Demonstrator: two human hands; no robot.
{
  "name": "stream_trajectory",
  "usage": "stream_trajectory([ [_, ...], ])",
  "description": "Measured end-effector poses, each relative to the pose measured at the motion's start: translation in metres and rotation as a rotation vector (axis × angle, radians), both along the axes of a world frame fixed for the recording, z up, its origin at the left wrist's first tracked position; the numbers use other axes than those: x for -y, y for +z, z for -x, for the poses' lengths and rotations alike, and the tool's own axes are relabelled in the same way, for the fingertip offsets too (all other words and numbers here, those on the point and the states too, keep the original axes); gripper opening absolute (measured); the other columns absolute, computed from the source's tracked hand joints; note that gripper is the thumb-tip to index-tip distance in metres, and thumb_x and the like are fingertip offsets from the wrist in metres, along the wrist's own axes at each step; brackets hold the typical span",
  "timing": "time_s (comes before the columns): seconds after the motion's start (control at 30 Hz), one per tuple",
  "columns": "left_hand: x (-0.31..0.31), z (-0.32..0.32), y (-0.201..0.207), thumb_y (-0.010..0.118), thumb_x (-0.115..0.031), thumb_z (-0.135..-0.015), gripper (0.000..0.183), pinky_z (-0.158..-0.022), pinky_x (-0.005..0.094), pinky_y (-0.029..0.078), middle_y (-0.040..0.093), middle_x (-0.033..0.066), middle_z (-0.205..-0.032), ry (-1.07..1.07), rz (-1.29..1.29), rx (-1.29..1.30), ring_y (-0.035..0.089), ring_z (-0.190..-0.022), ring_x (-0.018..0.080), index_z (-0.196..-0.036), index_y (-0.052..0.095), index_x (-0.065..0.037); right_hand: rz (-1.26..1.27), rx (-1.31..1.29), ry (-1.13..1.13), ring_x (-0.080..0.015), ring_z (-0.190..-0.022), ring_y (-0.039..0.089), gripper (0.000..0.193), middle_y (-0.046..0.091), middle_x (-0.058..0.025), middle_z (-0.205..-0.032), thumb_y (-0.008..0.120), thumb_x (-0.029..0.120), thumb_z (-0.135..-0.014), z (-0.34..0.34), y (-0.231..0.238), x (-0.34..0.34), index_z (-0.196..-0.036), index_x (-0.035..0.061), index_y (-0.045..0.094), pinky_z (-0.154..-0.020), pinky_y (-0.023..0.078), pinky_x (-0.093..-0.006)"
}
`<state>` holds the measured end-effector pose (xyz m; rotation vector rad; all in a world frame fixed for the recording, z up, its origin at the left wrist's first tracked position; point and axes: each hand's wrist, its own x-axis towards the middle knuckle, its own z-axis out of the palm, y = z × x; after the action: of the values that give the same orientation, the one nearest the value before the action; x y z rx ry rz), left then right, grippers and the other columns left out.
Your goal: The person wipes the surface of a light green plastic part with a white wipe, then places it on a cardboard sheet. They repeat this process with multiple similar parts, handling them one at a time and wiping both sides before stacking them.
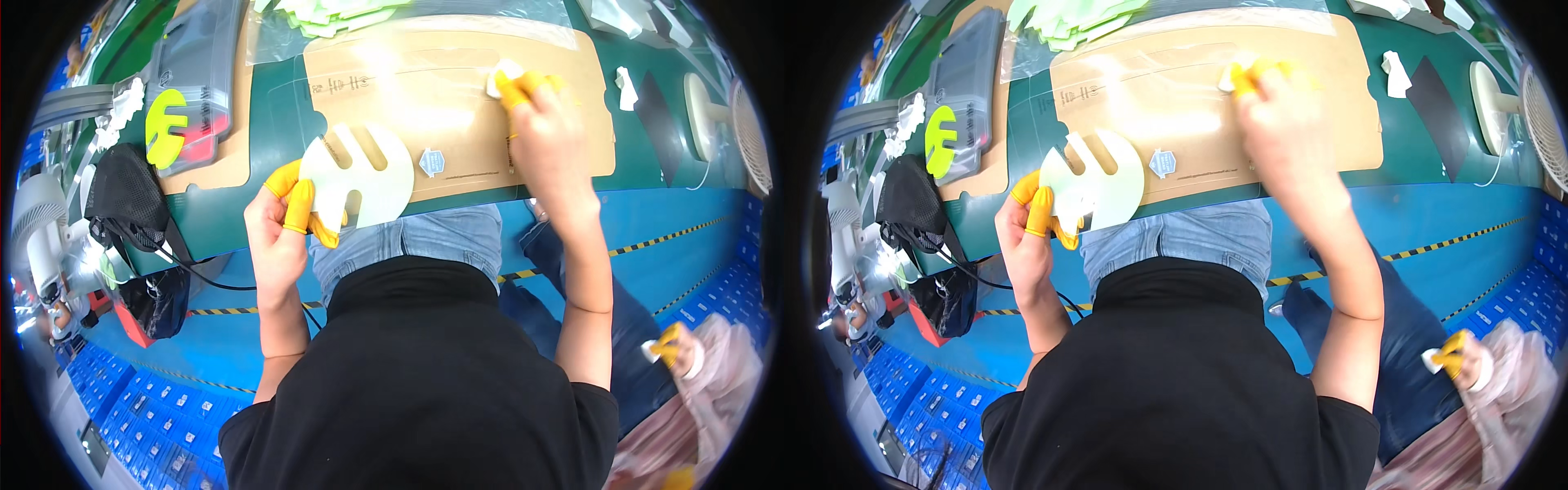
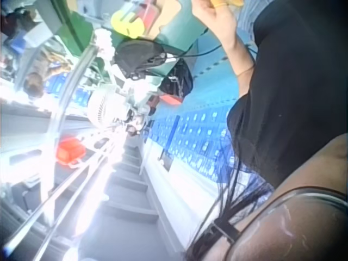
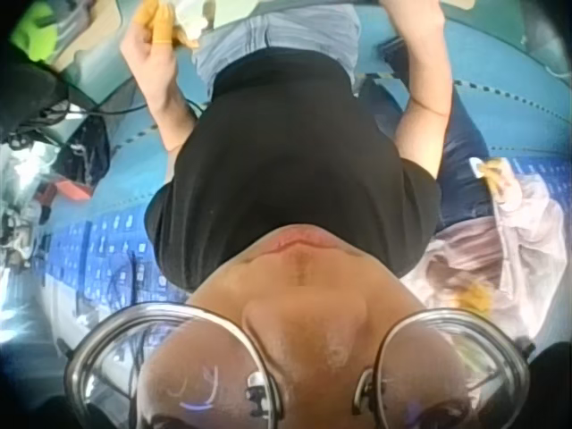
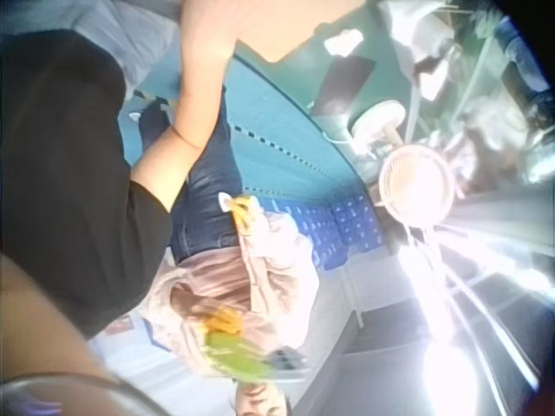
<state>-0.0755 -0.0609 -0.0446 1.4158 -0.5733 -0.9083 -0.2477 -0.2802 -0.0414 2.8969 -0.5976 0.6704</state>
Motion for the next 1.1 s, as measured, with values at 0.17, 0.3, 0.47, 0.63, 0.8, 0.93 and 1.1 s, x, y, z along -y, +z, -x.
stream_trajectory([
  [0.17, -0.003, -0.007, -0.004, 0.044, -0.006, -0.088, 0.026, -0.048, 0.0195, 0.043, 0.059, 0.0077, -0.079, 0.071, 0.1, -0.018, 0.056, -0.058, 0.009, -0.109, 0.047, 0.008, -0.342, 0.312, -0.194, -0.0248, -0.08, 0.056, 0.022, 0.057, -0.0105, -0.088, 0.058, -0.005, -0.07, 0.036, 0.008, 0.027, -0.09, 0.0003, 0.06, -0.072, 0.045, -0.0294],
  [0.3, -0.004, -0.009, 0.0, 0.045, -0.007, -0.088, 0.027, -0.051, 0.0202, 0.044, 0.059, 0.0088, -0.084, 0.095, 0.208, -0.07, 0.057, -0.062, 0.0102, -0.11, 0.046, 0.008, -0.945, 0.842, -0.172, -0.0186, -0.09, 0.055, 0.022, 0.057, -0.0104, -0.103, 0.054, 0.003, -0.083, 0.063, 0.004, 0.032, -0.103, -0.0057, 0.056, -0.081, 0.043, -0.0291],
  [0.47, -0.005, -0.01, 0.009, 0.045, -0.006, -0.087, 0.028, -0.057, 0.0208, 0.046, 0.058, 0.0107, -0.089, 0.036, 0.287, -0.076, 0.059, -0.07, 0.0122, -0.11, 0.045, 0.009, -1.251, 1.047, -0.104, -0.0195, -0.094, 0.054, 0.025, 0.056, -0.0115, -0.106, 0.051, 0.006, -0.085, 0.074, 0.0, 0.034, -0.108, -0.0024, 0.054, -0.082, 0.044, -0.0329],
  [0.63, -0.008, -0.009, 0.01, 0.049, -0.011, -0.086, 0.032, -0.066, 0.0206, 0.045, 0.057, 0.0098, -0.094, 0.023, 0.281, -0.063, 0.057, -0.079, 0.0119, -0.111, 0.045, 0.009, -1.344, 1.121, -0.03, -0.0199, -0.093, 0.054, 0.024, 0.055, -0.0124, -0.107, 0.051, 0.006, -0.085, 0.071, 0.006, 0.025, -0.107, -0.0019, 0.055, -0.08, 0.044, -0.035],
  [0.8, -0.006, -0.005, 0.016, 0.048, -0.011, -0.086, 0.032, -0.066, 0.0203, 0.045, 0.057, 0.0104, -0.095, -0.003, 0.311, -0.067, 0.057, -0.08, 0.012, -0.111, 0.045, 0.009, -1.533, 1.216, 0.235, -0.0226, -0.093, 0.053, 0.025, 0.054, -0.0128, -0.107, 0.051, 0.008, -0.085, 0.076, 0.009, 0.024, -0.107, -0.0034, 0.053, -0.082, 0.043, -0.0417],
  [0.93, -0.006, -0.005, 0.016, 0.048, -0.011, -0.086, 0.033, -0.065, 0.02, 0.045, 0.057, 0.0112, -0.095, 0.002, 0.314, -0.062, 0.058, -0.078, 0.0122, -0.112, 0.044, 0.01, -1.624, 1.151, 0.45, -0.0258, -0.102, 0.051, 0.028, 0.053, -0.0138, -0.111, 0.048, 0.009, -0.086, 0.079, 0.013, 0.02, -0.112, -0.0021, 0.05, -0.091, 0.038, -0.0473],
  [1.1, -0.001, -0.009, 0.009, 0.047, -0.01, -0.086, 0.033, -0.062, 0.0206, 0.046, 0.058, 0.0123, -0.093, 0.095, 0.293, -0.022, 0.058, -0.073, 0.0125, -0.112, 0.044, 0.01, -1.655, 1.054, 0.597, -0.0274, -0.107, 0.048, 0.033, 0.048, -0.0125, -0.117, 0.045, 0.013, -0.086, 0.087, 0.013, 0.021, -0.117, 0.0015, 0.046, -0.097, 0.022, -0.0609],
])
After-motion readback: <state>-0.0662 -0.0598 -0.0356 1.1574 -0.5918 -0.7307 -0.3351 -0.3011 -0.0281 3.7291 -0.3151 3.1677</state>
